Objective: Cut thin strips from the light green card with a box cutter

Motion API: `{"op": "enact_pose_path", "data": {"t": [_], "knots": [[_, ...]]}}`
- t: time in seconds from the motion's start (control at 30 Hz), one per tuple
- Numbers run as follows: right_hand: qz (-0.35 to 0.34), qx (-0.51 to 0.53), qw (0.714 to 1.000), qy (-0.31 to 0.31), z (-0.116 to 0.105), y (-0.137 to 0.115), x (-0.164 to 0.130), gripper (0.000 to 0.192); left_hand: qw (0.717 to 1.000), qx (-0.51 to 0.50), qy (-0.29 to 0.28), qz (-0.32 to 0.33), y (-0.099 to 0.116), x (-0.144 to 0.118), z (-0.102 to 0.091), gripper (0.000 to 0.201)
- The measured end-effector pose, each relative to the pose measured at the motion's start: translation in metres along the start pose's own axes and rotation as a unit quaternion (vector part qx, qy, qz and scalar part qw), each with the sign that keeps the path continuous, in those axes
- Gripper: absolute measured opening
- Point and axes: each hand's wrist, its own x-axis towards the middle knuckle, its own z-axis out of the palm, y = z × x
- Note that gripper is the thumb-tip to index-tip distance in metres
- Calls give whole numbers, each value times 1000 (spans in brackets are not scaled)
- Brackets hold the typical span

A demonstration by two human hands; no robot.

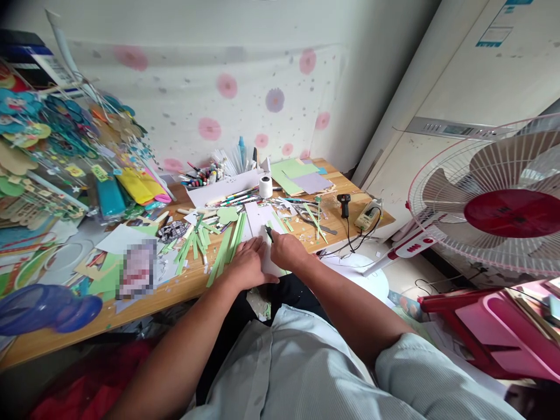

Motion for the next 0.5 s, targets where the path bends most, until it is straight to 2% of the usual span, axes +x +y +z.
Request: {"op": "enact_pose_path", "data": {"t": [0.17, 0.3, 0.5], "knots": [[-10, 0, 1000, -21, -11, 5, -35, 38, 1000, -4, 8, 3, -1, 0, 2, 117], [-4, 4, 999, -47, -17, 7, -85, 36, 1000, 2, 4, 7, -1, 1, 4, 112], [-16, 50, 993, -104, -30, 13, -158, 36, 1000, 13, 2, -3, -2, 5, 10, 117]]}}
